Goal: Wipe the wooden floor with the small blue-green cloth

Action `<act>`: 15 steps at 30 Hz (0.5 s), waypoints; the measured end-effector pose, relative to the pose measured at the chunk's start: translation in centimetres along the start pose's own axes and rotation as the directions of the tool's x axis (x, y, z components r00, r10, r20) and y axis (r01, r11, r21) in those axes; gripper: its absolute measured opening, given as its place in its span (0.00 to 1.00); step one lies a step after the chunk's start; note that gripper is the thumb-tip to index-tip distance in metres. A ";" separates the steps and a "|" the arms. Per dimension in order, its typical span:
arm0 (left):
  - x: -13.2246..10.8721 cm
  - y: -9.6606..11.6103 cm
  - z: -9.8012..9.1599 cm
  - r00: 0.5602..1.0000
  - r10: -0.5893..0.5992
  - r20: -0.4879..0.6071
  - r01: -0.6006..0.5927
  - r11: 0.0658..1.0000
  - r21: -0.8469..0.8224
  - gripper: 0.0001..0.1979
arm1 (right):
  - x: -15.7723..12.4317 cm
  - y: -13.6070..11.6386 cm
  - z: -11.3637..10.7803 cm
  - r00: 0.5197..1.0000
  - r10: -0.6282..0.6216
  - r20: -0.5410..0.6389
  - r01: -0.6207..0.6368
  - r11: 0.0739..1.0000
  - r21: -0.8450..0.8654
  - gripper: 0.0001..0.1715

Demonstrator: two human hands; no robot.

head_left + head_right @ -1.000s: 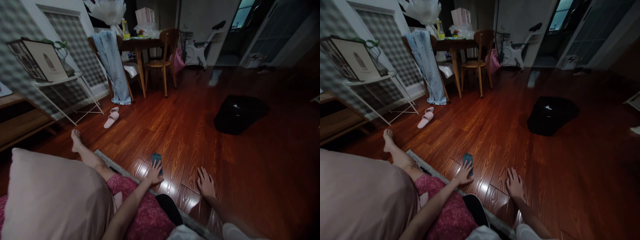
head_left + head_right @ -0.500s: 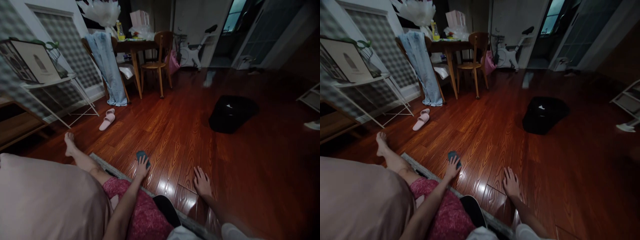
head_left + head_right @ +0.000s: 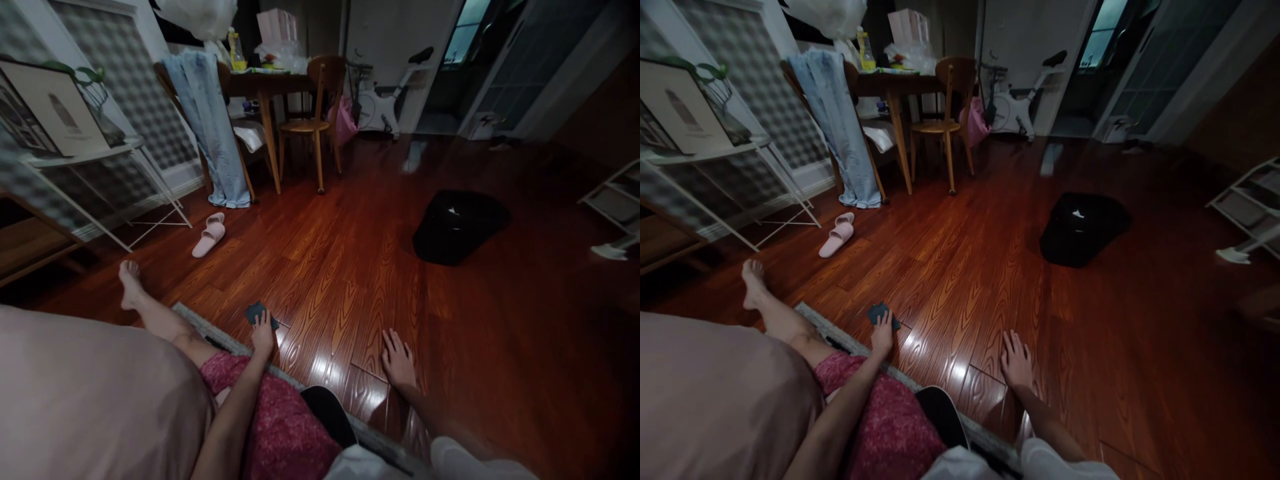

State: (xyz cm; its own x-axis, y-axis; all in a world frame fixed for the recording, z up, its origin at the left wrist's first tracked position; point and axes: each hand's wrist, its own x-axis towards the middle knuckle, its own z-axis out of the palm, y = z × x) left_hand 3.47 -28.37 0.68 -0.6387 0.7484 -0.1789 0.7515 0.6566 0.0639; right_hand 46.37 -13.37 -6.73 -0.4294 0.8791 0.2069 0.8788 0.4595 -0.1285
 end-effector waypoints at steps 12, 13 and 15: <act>-4.3 10.0 4.4 0.819 0.564 0.106 -0.571 0.820 0.048 0.30 | 0.0 0.2 0.3 1.000 -0.012 -0.012 0.012 1.000 0.006 0.36; -4.5 10.6 4.6 0.803 0.587 0.103 -0.594 0.803 0.052 0.30 | 0.0 0.2 0.3 1.000 -0.013 -0.009 0.013 1.000 0.007 0.36; -4.1 10.8 4.5 0.806 0.586 0.086 -0.591 0.804 0.063 0.32 | 0.0 0.2 0.3 1.000 -0.016 -0.002 0.016 1.000 0.012 0.36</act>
State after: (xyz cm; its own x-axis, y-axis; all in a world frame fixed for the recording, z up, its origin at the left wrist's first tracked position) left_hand 14.98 -24.80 -2.34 -0.0604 0.9797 -0.1914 0.9923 0.0798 0.0950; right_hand 46.48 -13.28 -7.09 -0.4434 0.8711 0.2111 0.8691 0.4754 -0.1366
